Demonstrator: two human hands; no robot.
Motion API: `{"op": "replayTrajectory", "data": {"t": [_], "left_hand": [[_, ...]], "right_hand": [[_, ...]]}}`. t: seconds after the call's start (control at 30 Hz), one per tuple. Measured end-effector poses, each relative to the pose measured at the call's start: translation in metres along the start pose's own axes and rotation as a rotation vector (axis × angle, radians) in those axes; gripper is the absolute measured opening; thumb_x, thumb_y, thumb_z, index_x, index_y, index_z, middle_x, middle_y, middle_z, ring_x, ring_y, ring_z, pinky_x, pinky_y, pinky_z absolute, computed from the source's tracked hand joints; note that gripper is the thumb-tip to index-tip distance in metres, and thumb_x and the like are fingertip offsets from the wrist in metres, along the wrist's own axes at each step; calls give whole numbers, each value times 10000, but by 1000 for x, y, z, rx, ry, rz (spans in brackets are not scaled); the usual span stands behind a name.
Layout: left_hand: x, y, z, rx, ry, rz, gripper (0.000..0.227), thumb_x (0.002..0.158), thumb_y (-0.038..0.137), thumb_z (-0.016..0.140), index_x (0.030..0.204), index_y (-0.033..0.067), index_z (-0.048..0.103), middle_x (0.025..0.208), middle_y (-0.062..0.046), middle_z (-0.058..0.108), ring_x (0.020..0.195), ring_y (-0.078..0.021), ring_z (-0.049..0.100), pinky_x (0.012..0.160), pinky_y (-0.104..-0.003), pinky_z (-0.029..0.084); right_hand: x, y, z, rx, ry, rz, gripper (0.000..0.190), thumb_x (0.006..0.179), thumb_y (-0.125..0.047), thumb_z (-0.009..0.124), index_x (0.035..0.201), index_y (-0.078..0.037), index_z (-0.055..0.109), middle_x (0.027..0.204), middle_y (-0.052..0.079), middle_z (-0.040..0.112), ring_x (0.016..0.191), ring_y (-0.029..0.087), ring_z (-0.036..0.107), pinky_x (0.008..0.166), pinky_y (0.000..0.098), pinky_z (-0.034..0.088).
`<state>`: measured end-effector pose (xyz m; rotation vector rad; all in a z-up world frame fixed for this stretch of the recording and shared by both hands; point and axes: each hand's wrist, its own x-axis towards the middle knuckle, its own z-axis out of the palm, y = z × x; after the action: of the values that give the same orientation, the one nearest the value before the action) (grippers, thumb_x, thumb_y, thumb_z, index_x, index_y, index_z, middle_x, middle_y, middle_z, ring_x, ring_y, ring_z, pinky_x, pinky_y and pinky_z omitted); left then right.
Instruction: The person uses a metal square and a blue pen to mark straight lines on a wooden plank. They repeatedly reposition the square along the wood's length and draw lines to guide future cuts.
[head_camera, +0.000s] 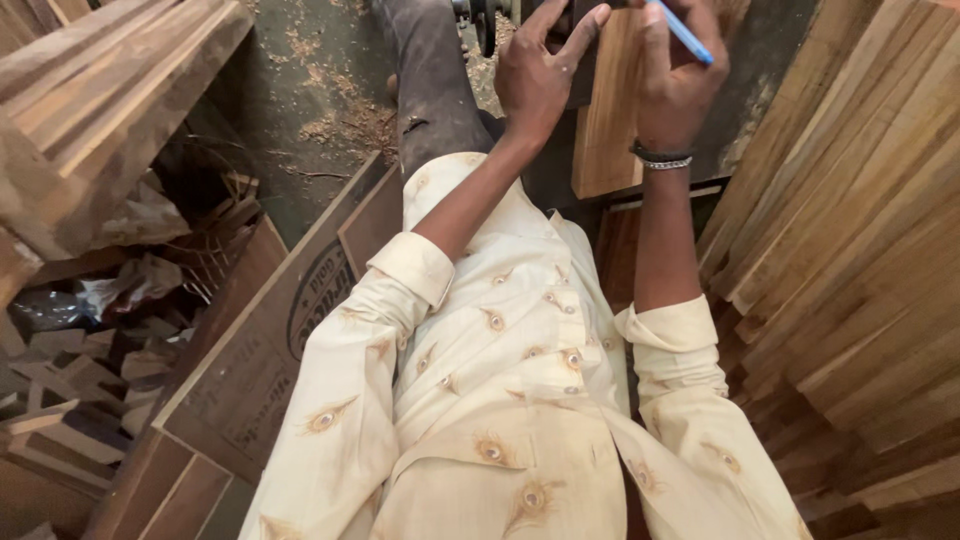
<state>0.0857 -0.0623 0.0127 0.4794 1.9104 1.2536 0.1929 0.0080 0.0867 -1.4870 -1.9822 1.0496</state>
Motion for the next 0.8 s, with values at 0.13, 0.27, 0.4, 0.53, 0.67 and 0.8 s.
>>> {"op": "replayTrajectory", "data": {"t": [0.13, 0.27, 0.4, 0.53, 0.67, 0.8], "left_hand": [[1, 4, -2, 11, -36, -58, 376, 876, 486, 759, 1076, 168, 770, 595, -48, 562, 502, -212, 526, 537, -378, 437], [3, 8, -2, 2, -49, -86, 376, 871, 493, 769, 1037, 156, 767, 599, -21, 583, 500, -186, 538, 529, -370, 437], [4, 7, -3, -27, -57, -63, 373, 889, 495, 764, 1069, 168, 764, 633, 0, 625, 526, -169, 566, 537, -359, 455], [4, 1, 1, -44, -34, -40, 438, 881, 507, 768, 1180, 188, 744, 729, -18, 702, 558, -173, 594, 567, -338, 489], [3, -6, 4, -3, 5, 19, 494, 882, 536, 774, 1245, 204, 726, 919, -46, 778, 673, -179, 687, 609, -323, 528], [2, -6, 6, 33, -43, -85, 510, 850, 543, 783, 1229, 204, 743, 878, -51, 779, 606, -192, 659, 606, -339, 525]], "right_hand": [[0, 3, 3, -65, -25, -84, 203, 1111, -196, 675, 1160, -6, 728, 1015, 78, 745, 936, 154, 703, 843, 312, 555], [1, -5, 3, -81, -51, -91, 225, 1137, -213, 659, 1194, -6, 724, 1069, 83, 759, 980, 169, 712, 882, 323, 551], [10, -10, 3, -88, -81, -115, 210, 1126, -185, 653, 1189, 3, 722, 1060, 83, 771, 964, 161, 728, 870, 308, 559], [25, -10, -7, 109, -201, -26, 173, 1141, -128, 658, 1179, 34, 705, 1087, 109, 778, 1025, 172, 744, 910, 298, 573], [45, -7, -16, 83, -302, -19, 158, 1164, -93, 665, 1135, 48, 729, 1059, 118, 783, 989, 173, 753, 894, 300, 588], [55, -8, -21, 115, -392, -87, 153, 1128, -43, 601, 1115, 66, 706, 1064, 128, 756, 999, 177, 746, 866, 314, 600]]}}
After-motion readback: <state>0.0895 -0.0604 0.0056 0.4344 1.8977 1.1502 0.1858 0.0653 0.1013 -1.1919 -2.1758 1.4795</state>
